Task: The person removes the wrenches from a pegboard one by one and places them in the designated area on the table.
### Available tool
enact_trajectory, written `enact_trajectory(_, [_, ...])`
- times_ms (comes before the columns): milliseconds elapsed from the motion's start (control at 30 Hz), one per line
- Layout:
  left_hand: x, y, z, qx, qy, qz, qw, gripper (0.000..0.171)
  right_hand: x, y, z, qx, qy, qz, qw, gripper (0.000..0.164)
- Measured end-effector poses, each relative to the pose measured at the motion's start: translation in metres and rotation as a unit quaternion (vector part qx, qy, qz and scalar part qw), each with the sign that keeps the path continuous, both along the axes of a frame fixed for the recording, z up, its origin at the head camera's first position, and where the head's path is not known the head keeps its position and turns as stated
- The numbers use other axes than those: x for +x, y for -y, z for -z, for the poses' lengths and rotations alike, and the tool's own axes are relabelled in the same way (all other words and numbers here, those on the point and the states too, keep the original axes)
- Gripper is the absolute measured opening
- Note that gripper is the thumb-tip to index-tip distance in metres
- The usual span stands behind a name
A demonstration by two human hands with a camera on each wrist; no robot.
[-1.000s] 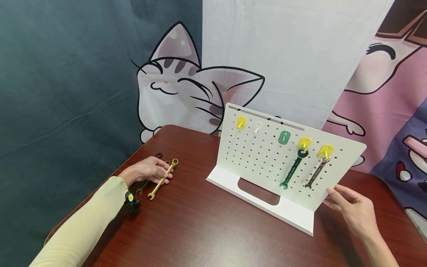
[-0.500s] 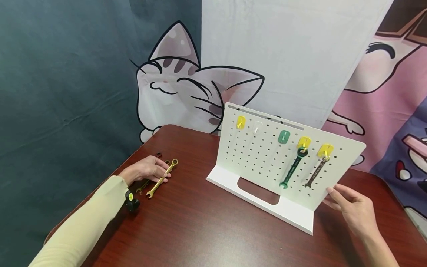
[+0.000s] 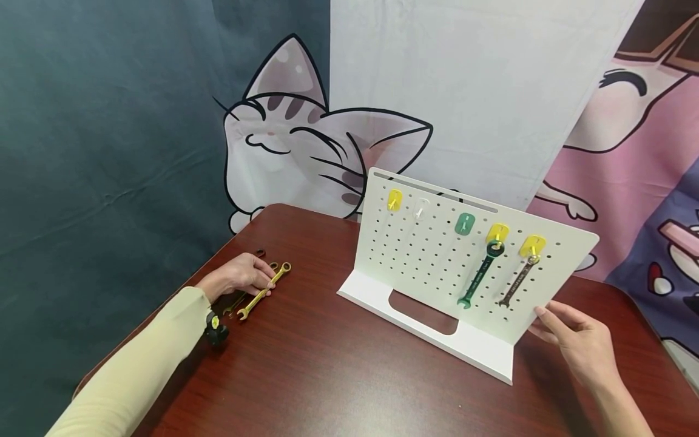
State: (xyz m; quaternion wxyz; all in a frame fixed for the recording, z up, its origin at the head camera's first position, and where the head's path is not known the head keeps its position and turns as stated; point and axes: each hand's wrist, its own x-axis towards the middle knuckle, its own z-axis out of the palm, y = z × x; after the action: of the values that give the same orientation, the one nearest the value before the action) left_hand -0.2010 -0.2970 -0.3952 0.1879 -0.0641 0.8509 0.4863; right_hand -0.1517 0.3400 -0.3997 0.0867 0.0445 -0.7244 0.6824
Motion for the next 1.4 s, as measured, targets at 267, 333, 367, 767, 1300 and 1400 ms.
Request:
enact_trajectory(267, [0.001,-0.002,0.001,-0.033,-0.009,-0.006,0.9994,0.022,0.000,-0.001,0.000,0.001,0.009,0.002,1.000,0.025])
enact_trajectory(333, [0.001,-0.002,0.001,-0.039,-0.010,-0.006,0.9991,0.021,0.000,-0.001,0.001,0.005,0.009,0.002,1.000,0.025])
enact_trajectory(367, [0.002,-0.002,0.001,-0.043,-0.011,-0.005,0.9990,0.021,0.000,-0.001,0.001,0.008,0.011,0.002,1.000,0.025])
enact_trajectory(767, [0.004,0.000,-0.010,-0.023,-0.006,-0.015,0.9996,0.022,0.001,0.000,0.001,-0.007,0.003,0.002,1.000,0.026])
enact_trajectory(1300, [0.001,-0.010,-0.025,-0.055,-0.100,-0.010,0.9934,0.028,0.001,-0.001,0.001,0.004,0.020,0.007,1.000,0.026])
enact_trajectory(1400, [0.000,-0.018,-0.029,-0.036,-0.114,-0.006,0.9928,0.031,0.001,0.000,0.001,0.009,0.018,0.008,1.000,0.025])
